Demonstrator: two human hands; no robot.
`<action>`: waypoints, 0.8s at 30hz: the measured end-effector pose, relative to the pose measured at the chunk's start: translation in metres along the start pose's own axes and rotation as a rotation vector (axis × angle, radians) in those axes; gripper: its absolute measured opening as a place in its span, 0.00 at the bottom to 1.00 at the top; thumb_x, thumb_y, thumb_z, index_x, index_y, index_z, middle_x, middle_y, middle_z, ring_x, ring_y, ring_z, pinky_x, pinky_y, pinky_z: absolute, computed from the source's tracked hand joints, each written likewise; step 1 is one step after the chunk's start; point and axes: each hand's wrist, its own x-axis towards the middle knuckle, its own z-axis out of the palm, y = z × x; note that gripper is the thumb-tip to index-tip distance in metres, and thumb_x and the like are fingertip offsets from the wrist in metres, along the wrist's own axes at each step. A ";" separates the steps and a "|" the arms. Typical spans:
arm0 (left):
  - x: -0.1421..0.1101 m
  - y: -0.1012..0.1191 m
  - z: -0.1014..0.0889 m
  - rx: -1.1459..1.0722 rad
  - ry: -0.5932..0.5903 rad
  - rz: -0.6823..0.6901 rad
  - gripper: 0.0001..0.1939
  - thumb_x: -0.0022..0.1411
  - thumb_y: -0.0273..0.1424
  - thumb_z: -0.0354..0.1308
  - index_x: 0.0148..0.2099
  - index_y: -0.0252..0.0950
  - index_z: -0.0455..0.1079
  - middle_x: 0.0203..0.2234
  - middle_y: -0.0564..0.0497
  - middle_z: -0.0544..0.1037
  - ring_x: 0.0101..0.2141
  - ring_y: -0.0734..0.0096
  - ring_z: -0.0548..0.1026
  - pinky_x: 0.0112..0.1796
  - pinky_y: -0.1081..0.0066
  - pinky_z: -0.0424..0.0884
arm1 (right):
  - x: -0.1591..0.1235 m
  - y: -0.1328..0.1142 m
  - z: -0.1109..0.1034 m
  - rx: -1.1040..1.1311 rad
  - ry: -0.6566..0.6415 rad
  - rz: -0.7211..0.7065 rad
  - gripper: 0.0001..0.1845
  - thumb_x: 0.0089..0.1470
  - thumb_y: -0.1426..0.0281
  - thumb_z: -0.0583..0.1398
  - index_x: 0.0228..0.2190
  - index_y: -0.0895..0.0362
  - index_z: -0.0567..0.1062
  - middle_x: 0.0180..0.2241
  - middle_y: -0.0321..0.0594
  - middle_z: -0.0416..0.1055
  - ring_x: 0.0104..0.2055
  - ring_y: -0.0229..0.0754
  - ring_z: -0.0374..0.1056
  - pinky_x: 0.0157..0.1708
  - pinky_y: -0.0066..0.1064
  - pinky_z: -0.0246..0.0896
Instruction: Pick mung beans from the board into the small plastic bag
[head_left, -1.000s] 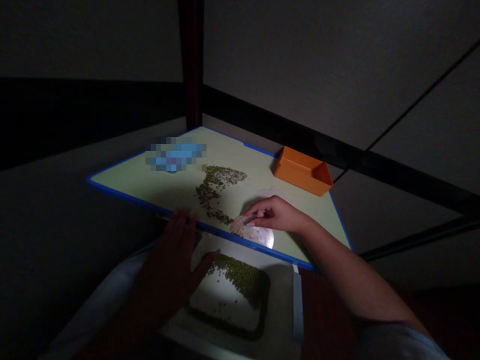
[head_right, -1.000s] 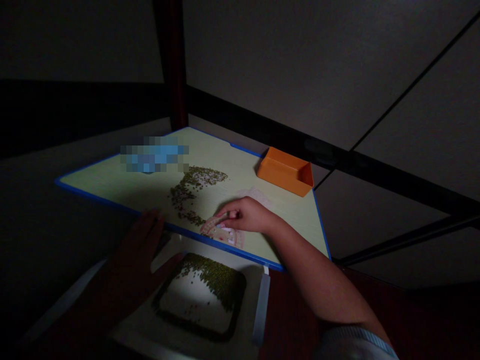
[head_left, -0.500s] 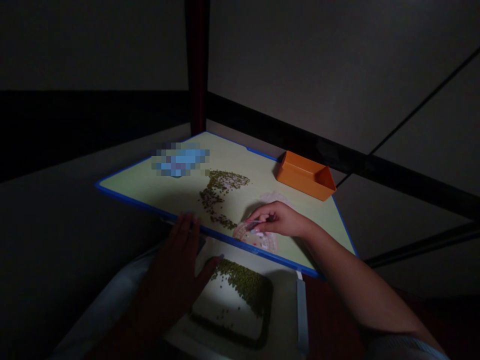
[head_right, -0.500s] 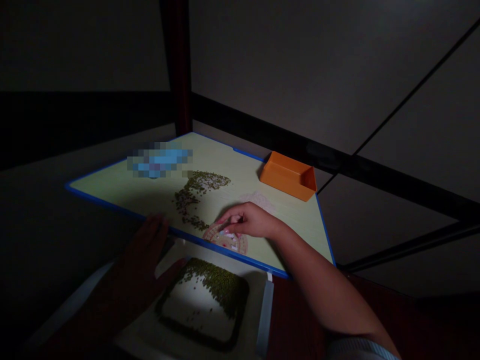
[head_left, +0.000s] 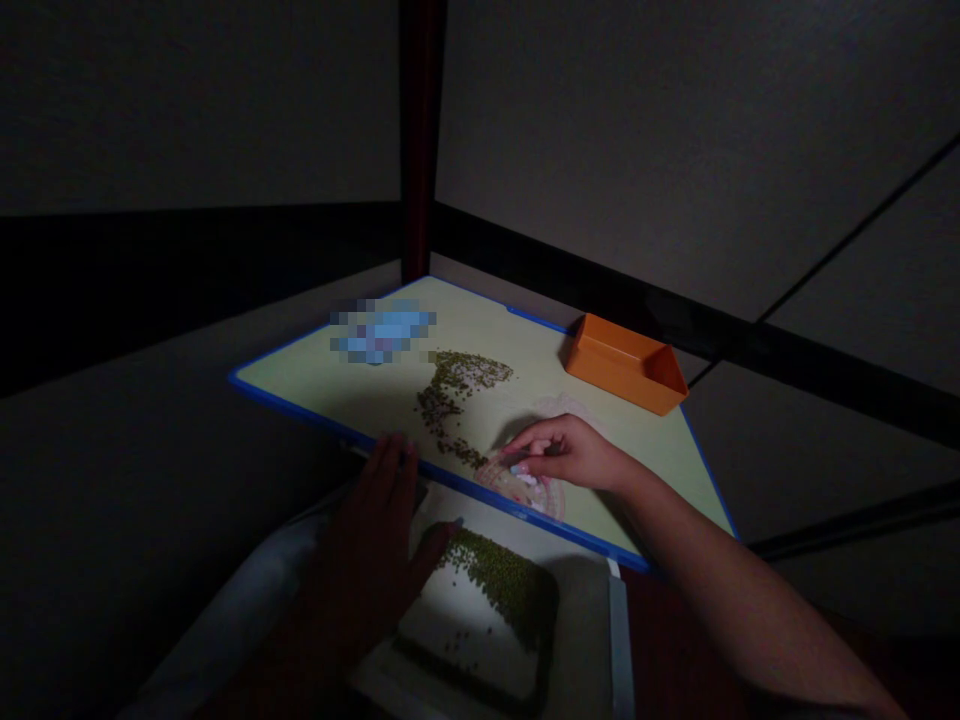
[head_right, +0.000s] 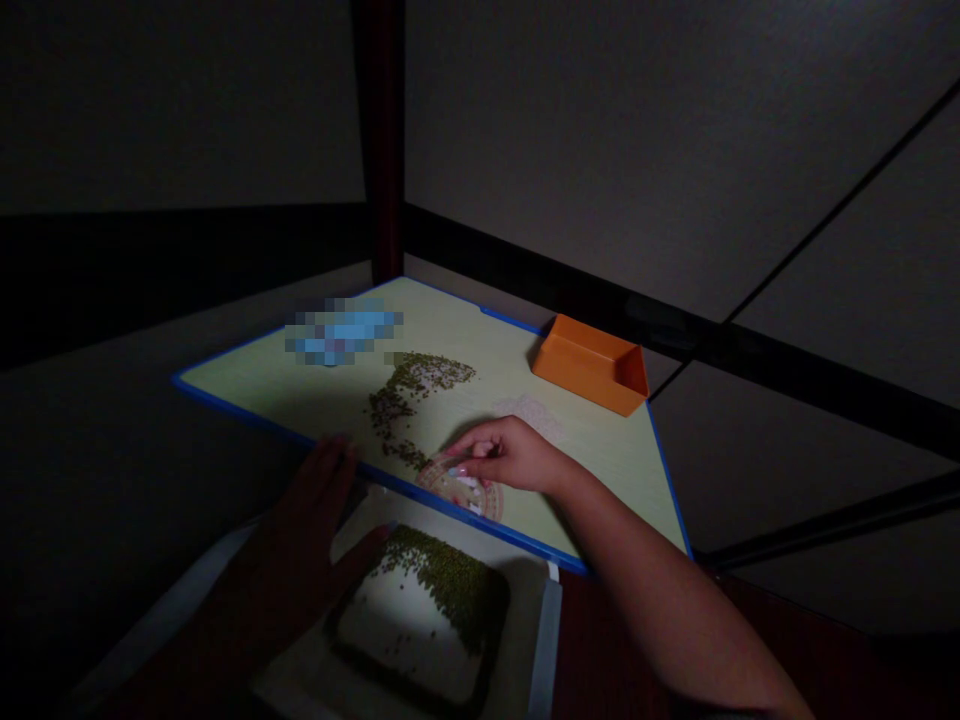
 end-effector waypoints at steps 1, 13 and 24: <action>0.000 0.000 0.000 -0.002 -0.003 -0.002 0.46 0.60 0.53 0.49 0.70 0.28 0.42 0.67 0.30 0.54 0.66 0.45 0.51 0.59 0.48 0.61 | 0.000 0.000 0.001 0.003 0.004 0.011 0.18 0.52 0.64 0.66 0.43 0.60 0.79 0.18 0.31 0.69 0.19 0.30 0.61 0.21 0.23 0.56; 0.001 -0.001 -0.001 0.056 0.046 0.032 0.45 0.61 0.54 0.48 0.67 0.25 0.48 0.64 0.29 0.59 0.65 0.46 0.56 0.57 0.52 0.65 | 0.002 -0.003 0.005 -0.004 0.091 0.095 0.18 0.50 0.65 0.66 0.42 0.61 0.78 0.18 0.31 0.70 0.17 0.31 0.62 0.20 0.24 0.56; 0.000 -0.002 0.001 -0.017 0.033 0.005 0.45 0.60 0.53 0.49 0.68 0.28 0.47 0.65 0.31 0.57 0.65 0.46 0.54 0.58 0.49 0.63 | 0.001 -0.001 -0.009 -0.030 0.064 0.093 0.18 0.49 0.66 0.66 0.41 0.62 0.78 0.18 0.31 0.70 0.18 0.31 0.63 0.20 0.24 0.56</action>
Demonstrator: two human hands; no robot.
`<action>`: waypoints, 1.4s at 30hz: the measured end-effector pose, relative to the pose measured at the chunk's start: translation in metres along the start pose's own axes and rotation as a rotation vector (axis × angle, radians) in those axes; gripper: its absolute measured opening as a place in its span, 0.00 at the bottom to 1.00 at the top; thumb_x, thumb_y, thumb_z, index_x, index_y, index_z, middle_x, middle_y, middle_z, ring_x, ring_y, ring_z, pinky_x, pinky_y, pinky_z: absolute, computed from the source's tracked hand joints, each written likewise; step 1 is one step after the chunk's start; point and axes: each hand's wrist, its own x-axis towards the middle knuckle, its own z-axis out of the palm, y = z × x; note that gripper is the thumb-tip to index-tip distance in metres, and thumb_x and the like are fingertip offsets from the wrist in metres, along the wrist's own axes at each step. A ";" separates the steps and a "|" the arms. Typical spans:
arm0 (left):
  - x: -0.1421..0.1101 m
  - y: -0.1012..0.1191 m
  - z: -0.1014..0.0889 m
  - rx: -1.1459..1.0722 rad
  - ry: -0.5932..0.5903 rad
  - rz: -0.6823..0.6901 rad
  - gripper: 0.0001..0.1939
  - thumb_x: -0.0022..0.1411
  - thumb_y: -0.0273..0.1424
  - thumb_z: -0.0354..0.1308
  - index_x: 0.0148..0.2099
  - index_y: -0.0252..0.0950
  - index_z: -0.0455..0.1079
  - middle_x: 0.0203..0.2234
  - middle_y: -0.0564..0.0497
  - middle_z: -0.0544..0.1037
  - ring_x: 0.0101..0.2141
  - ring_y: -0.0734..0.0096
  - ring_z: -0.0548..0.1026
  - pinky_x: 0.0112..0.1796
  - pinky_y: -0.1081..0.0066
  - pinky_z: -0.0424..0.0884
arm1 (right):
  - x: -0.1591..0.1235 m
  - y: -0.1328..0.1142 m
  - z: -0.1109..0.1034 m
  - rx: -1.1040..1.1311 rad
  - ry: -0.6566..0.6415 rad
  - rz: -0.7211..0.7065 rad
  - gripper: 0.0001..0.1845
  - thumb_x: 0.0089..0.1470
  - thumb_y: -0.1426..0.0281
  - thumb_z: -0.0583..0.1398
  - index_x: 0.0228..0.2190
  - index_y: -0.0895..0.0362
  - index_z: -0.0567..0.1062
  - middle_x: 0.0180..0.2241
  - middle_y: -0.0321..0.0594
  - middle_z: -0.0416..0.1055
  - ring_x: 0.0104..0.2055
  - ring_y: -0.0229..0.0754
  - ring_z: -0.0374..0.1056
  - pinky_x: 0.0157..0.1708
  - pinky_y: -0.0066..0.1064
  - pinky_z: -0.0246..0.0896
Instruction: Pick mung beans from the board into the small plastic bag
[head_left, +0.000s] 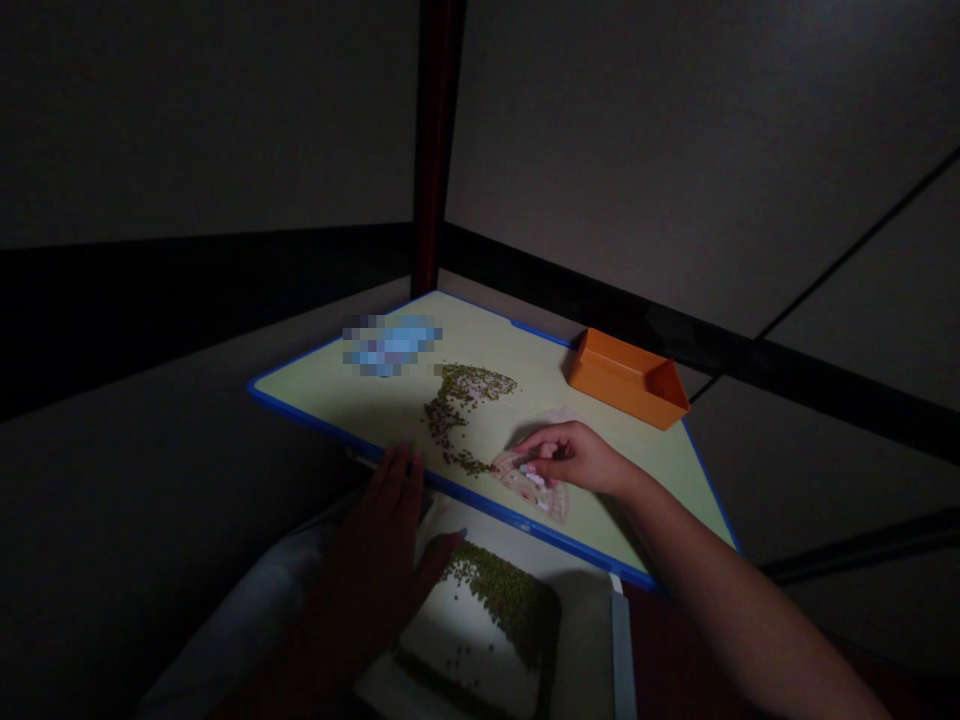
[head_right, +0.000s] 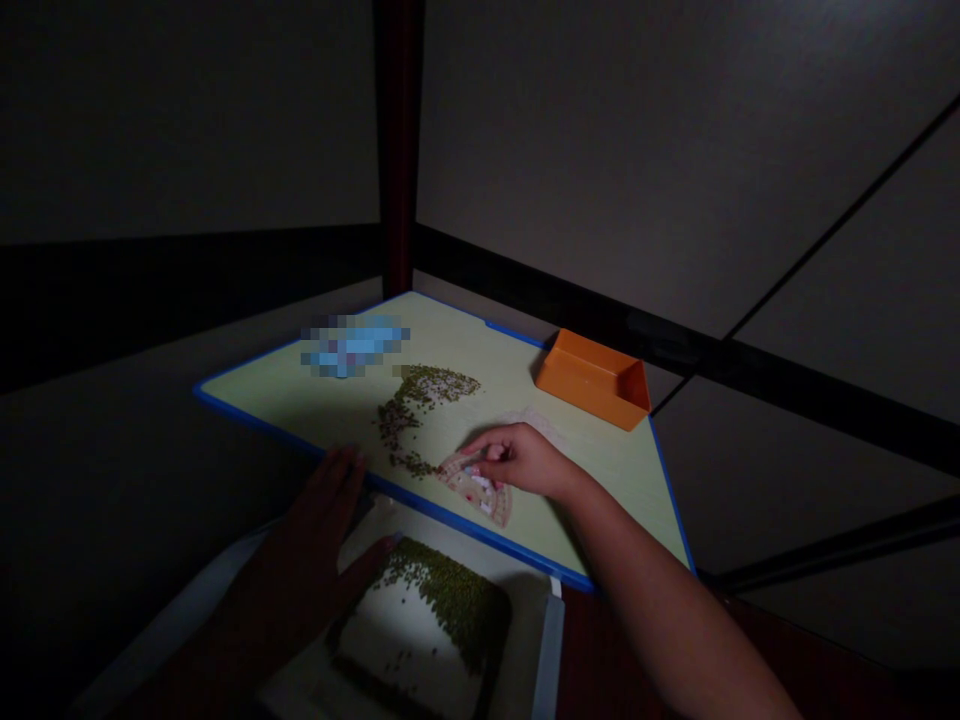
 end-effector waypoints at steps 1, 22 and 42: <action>0.000 0.000 0.000 0.001 0.000 -0.003 0.44 0.60 0.53 0.49 0.68 0.28 0.47 0.66 0.31 0.57 0.65 0.46 0.54 0.58 0.49 0.63 | 0.000 0.000 -0.001 0.001 -0.007 -0.003 0.17 0.49 0.66 0.66 0.41 0.62 0.78 0.18 0.31 0.70 0.18 0.31 0.63 0.20 0.24 0.56; -0.001 -0.003 0.008 -0.015 0.041 0.003 0.45 0.61 0.54 0.47 0.67 0.25 0.50 0.65 0.30 0.57 0.65 0.46 0.55 0.59 0.50 0.62 | -0.001 -0.002 -0.018 -0.070 0.027 0.040 0.13 0.50 0.70 0.64 0.38 0.63 0.77 0.18 0.31 0.70 0.18 0.31 0.62 0.20 0.22 0.55; -0.001 -0.005 0.012 0.017 0.075 0.036 0.45 0.61 0.52 0.48 0.69 0.25 0.45 0.66 0.29 0.56 0.66 0.45 0.54 0.59 0.50 0.63 | 0.001 0.001 -0.013 -0.083 0.069 0.038 0.11 0.51 0.71 0.63 0.38 0.62 0.77 0.18 0.32 0.70 0.19 0.33 0.63 0.20 0.24 0.55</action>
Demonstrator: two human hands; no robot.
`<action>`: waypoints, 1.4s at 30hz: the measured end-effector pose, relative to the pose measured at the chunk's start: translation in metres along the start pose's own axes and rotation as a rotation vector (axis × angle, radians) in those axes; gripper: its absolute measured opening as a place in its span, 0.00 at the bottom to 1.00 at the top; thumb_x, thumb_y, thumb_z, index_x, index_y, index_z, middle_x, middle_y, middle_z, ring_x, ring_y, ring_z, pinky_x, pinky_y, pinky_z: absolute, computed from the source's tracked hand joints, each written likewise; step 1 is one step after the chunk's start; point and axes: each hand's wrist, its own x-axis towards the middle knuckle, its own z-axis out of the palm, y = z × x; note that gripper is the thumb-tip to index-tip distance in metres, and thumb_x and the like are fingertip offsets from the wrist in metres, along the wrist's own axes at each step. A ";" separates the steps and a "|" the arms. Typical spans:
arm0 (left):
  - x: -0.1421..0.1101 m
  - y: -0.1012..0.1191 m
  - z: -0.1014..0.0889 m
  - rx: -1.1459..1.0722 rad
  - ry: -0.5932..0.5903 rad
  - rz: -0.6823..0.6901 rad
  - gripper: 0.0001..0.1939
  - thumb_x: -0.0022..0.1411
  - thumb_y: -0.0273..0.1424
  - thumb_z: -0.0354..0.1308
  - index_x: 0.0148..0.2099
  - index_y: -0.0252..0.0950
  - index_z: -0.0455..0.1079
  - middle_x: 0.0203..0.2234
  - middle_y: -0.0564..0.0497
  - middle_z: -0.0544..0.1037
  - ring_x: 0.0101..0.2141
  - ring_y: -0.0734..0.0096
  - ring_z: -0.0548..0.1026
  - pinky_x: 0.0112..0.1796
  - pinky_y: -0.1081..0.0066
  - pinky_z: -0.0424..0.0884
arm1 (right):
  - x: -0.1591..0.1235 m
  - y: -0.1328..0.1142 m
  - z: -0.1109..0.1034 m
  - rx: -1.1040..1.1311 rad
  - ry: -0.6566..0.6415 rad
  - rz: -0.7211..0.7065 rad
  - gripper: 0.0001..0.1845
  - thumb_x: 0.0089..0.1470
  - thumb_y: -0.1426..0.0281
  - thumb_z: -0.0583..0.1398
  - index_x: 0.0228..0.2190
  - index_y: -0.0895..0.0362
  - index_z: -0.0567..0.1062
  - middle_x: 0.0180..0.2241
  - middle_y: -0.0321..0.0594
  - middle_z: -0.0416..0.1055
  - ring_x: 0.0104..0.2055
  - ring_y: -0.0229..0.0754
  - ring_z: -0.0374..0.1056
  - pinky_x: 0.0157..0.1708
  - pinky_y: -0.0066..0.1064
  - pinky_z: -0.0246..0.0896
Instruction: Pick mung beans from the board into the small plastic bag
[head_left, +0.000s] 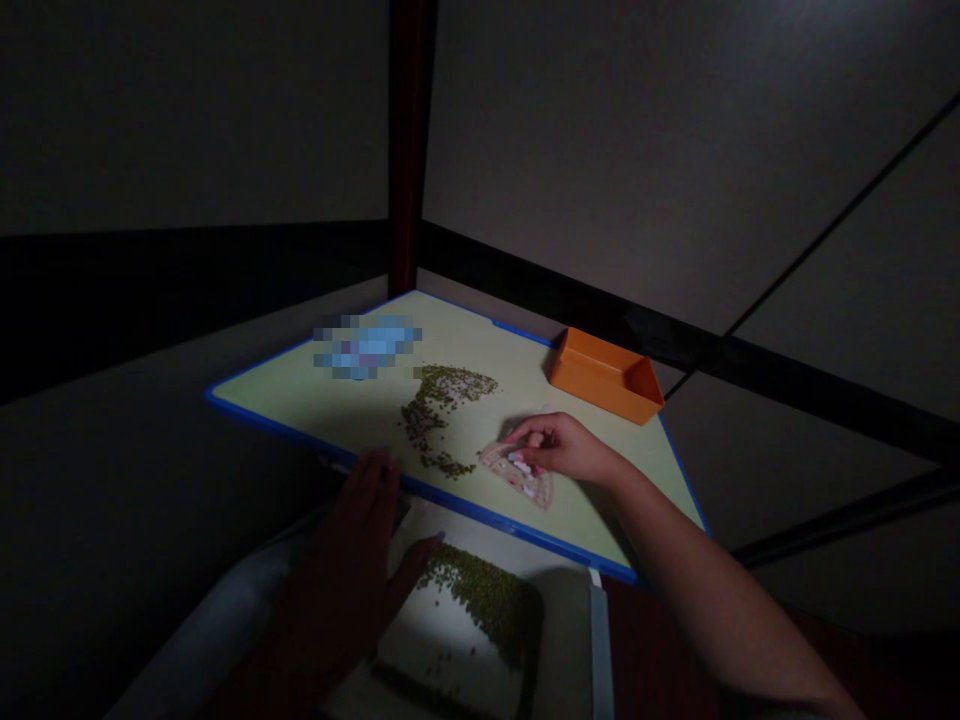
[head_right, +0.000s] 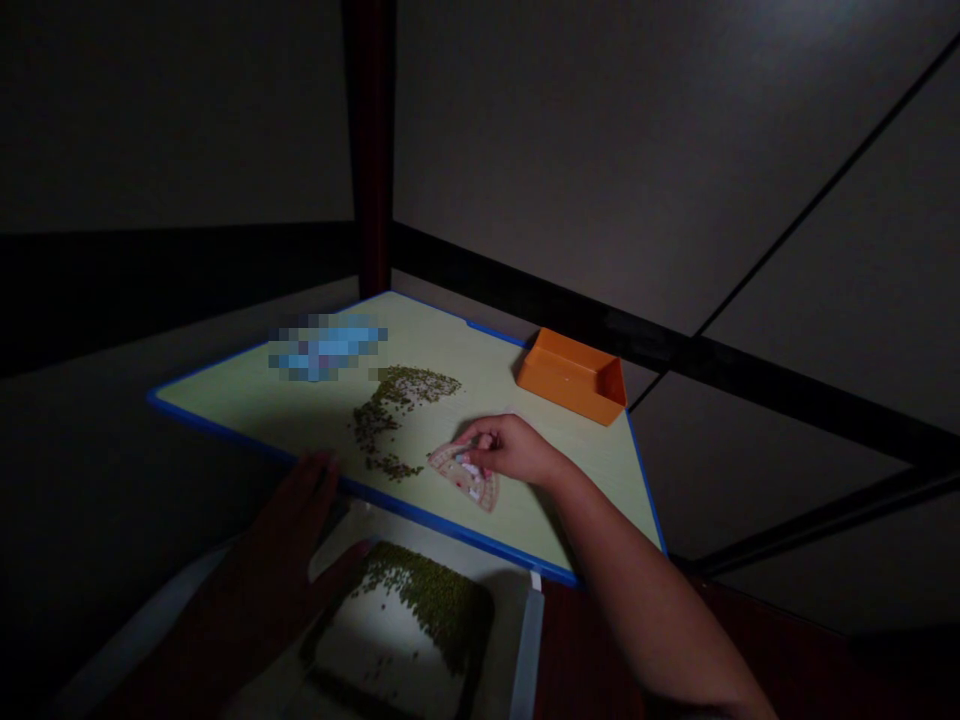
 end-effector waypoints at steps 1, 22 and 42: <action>0.000 0.000 0.000 0.004 0.004 0.002 0.45 0.61 0.52 0.48 0.69 0.25 0.45 0.66 0.29 0.56 0.65 0.45 0.55 0.58 0.50 0.63 | 0.000 0.000 0.000 -0.020 0.017 0.005 0.11 0.51 0.71 0.63 0.38 0.62 0.77 0.18 0.32 0.70 0.19 0.33 0.64 0.21 0.24 0.55; 0.001 -0.003 -0.002 0.029 0.026 0.039 0.45 0.62 0.54 0.45 0.69 0.25 0.44 0.65 0.29 0.58 0.65 0.45 0.55 0.58 0.50 0.64 | 0.004 0.008 -0.025 -0.415 0.430 0.070 0.12 0.49 0.73 0.60 0.37 0.63 0.80 0.23 0.37 0.71 0.23 0.34 0.59 0.22 0.24 0.50; 0.000 0.000 0.000 -0.035 -0.017 -0.017 0.45 0.61 0.54 0.45 0.69 0.28 0.45 0.66 0.32 0.55 0.66 0.46 0.54 0.59 0.49 0.61 | 0.023 -0.009 0.022 -0.579 0.447 -0.290 0.15 0.59 0.72 0.58 0.46 0.56 0.80 0.37 0.44 0.80 0.36 0.42 0.66 0.40 0.33 0.59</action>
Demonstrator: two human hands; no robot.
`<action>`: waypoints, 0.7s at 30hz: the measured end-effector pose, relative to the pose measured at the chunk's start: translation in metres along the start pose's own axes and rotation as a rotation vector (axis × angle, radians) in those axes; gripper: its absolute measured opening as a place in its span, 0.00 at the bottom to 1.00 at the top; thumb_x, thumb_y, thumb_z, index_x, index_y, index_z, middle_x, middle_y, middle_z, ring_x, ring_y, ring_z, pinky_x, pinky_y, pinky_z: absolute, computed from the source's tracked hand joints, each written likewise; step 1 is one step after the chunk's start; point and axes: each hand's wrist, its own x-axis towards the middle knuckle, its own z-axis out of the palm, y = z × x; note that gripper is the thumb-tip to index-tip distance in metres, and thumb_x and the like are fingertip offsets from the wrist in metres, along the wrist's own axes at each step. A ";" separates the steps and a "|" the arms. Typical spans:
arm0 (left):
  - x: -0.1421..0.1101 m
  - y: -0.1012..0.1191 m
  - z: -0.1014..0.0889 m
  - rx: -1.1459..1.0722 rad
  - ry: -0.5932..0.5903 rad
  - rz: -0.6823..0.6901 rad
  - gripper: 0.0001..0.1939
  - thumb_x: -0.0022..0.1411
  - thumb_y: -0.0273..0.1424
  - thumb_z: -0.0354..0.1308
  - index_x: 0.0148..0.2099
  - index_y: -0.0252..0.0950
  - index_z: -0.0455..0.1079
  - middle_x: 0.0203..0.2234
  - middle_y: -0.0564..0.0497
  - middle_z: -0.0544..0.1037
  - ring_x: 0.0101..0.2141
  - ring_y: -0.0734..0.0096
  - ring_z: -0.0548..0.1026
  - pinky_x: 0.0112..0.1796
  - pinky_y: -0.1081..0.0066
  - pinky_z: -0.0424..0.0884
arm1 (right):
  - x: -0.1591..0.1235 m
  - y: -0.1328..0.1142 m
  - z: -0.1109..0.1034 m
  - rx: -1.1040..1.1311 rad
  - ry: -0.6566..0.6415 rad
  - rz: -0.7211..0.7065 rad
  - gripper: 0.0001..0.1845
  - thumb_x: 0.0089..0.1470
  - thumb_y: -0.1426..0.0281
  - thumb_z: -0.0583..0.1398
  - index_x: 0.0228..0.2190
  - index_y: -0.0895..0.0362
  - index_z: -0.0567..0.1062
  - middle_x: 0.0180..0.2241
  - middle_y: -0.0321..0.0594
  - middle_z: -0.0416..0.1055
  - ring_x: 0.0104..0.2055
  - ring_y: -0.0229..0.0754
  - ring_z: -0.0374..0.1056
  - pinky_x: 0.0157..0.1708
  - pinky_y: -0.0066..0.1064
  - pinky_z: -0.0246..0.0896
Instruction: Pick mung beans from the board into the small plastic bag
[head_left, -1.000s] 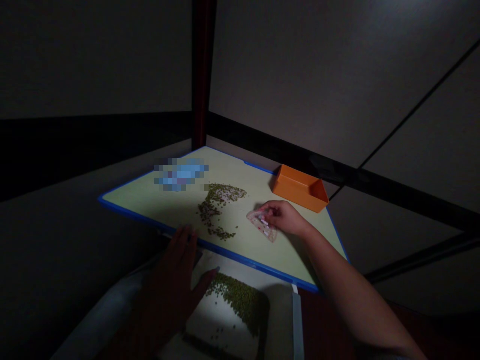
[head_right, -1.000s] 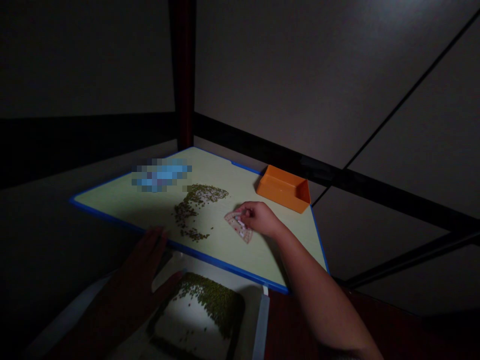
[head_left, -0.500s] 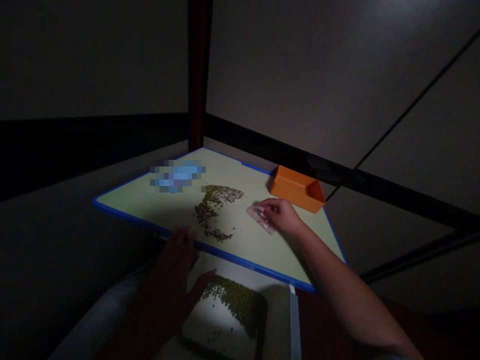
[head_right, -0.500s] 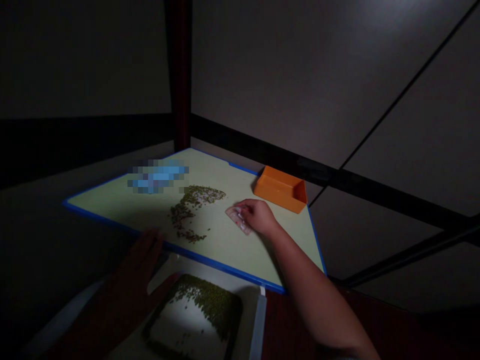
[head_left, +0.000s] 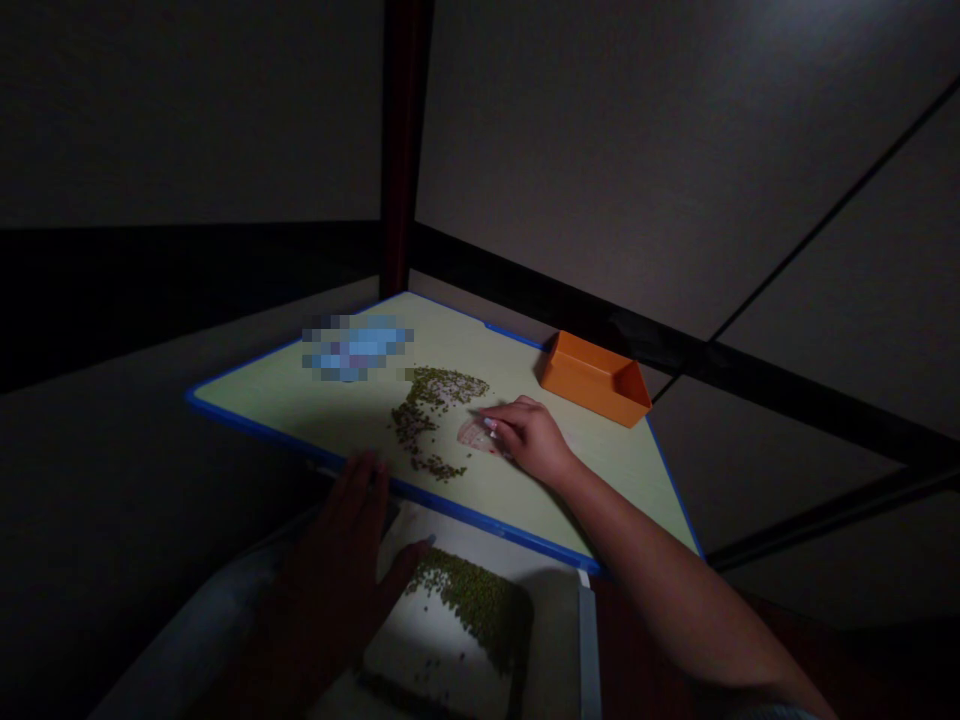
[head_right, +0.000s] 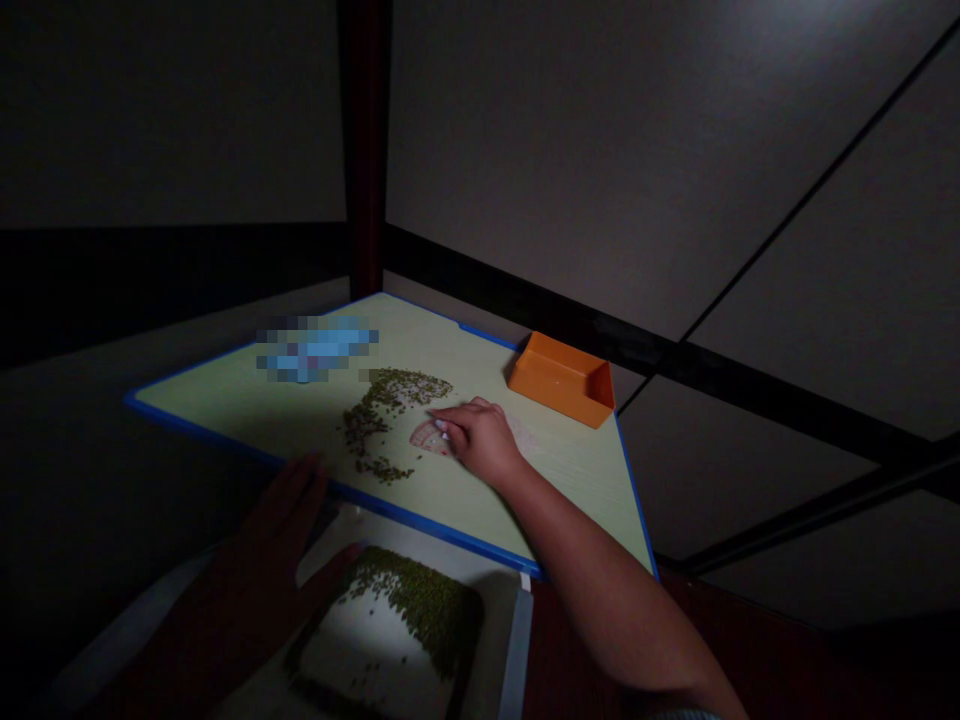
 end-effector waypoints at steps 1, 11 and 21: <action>0.000 0.000 0.000 -0.001 0.000 -0.003 0.45 0.61 0.54 0.46 0.69 0.28 0.44 0.66 0.32 0.55 0.66 0.46 0.54 0.59 0.49 0.61 | 0.000 -0.002 0.001 0.005 -0.006 -0.012 0.15 0.60 0.72 0.58 0.46 0.55 0.80 0.37 0.44 0.80 0.36 0.43 0.67 0.40 0.33 0.58; 0.000 0.001 -0.002 0.005 -0.004 0.007 0.46 0.60 0.54 0.48 0.69 0.26 0.44 0.66 0.30 0.55 0.66 0.45 0.53 0.59 0.49 0.62 | -0.002 -0.006 0.007 0.077 -0.046 -0.114 0.12 0.61 0.68 0.58 0.42 0.55 0.80 0.36 0.42 0.80 0.37 0.42 0.67 0.42 0.35 0.58; -0.001 -0.002 0.002 0.025 0.030 0.040 0.47 0.60 0.54 0.48 0.70 0.27 0.42 0.66 0.30 0.55 0.66 0.45 0.54 0.58 0.50 0.63 | -0.006 -0.003 0.003 0.077 -0.087 -0.115 0.10 0.61 0.69 0.58 0.40 0.54 0.80 0.35 0.41 0.80 0.37 0.41 0.68 0.41 0.34 0.56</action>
